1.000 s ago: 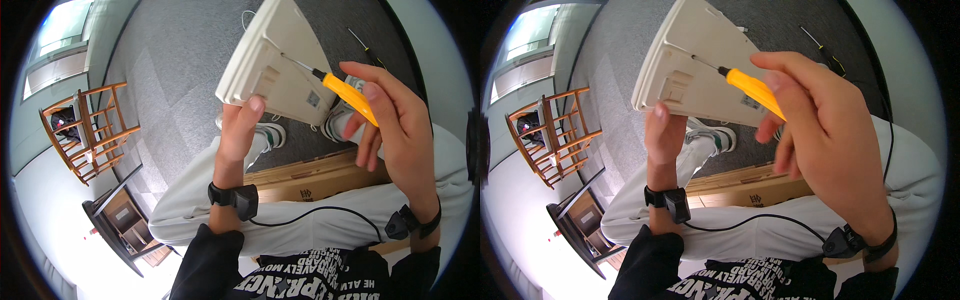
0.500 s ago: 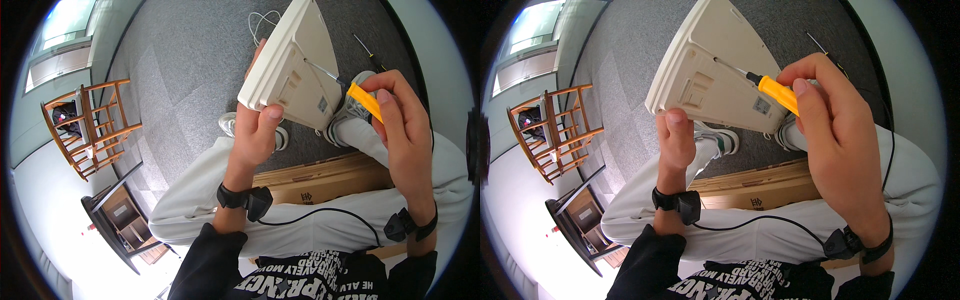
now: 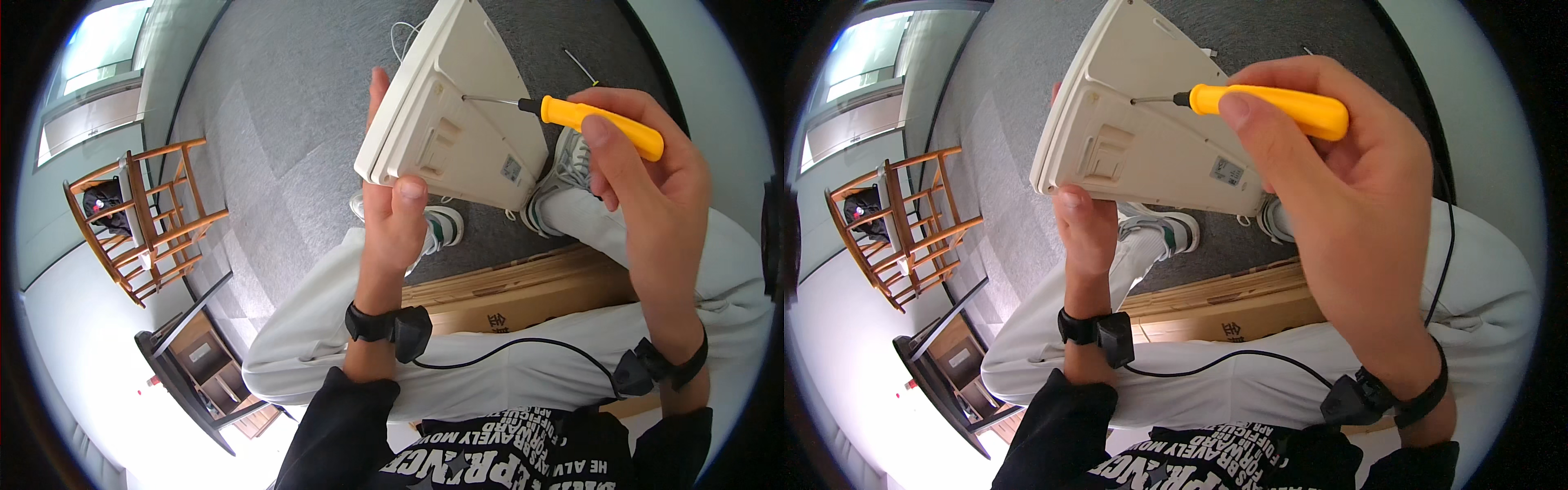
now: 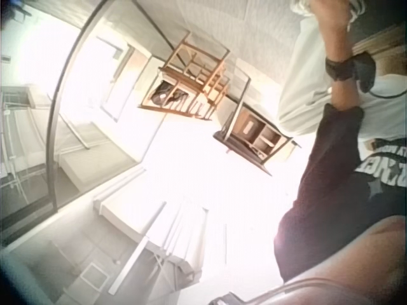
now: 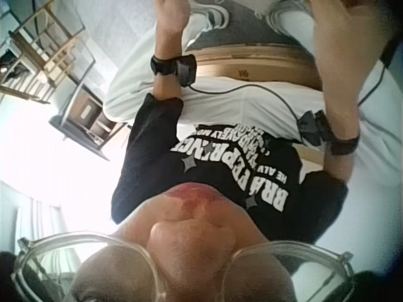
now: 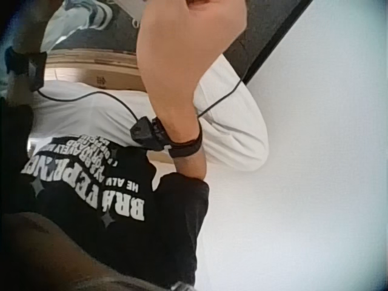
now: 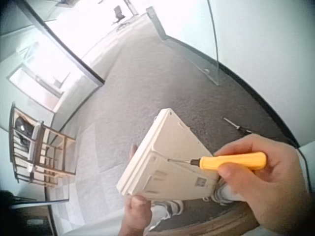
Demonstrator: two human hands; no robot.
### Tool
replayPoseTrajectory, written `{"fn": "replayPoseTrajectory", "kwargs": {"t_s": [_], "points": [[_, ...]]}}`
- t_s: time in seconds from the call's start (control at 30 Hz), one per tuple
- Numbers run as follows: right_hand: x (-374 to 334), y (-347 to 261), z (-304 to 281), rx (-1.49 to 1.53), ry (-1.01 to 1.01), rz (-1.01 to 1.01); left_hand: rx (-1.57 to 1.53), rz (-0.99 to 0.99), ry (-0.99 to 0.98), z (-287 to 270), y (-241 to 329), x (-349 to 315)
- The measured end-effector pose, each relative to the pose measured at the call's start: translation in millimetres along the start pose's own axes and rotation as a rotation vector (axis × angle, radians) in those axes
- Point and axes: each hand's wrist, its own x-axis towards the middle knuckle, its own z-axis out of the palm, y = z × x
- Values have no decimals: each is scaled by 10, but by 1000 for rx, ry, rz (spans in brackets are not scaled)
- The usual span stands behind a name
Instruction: The person sits on the floor and uses a screwdriver to remove screws from the back of a white keyboard. They systematically unscrew multiple fasteners and place them on the floor.
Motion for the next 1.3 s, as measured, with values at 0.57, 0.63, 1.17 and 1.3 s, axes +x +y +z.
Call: {"fn": "replayPoseTrajectory", "kwargs": {"t_s": [0.57,0.63,1.17,1.3], "points": [[46,68,93,-414,28,-439,137,-70,65,-154,-68,-82],[48,85,99,-408,11,-456,149,-63,70,-159,-76,-73],[-4,185,112,-183,-137,-369,47,-47,150,-132,-80,-42],[24,153,74,-266,-119,-322,113,-86,143,-147,-76,-49]]}}
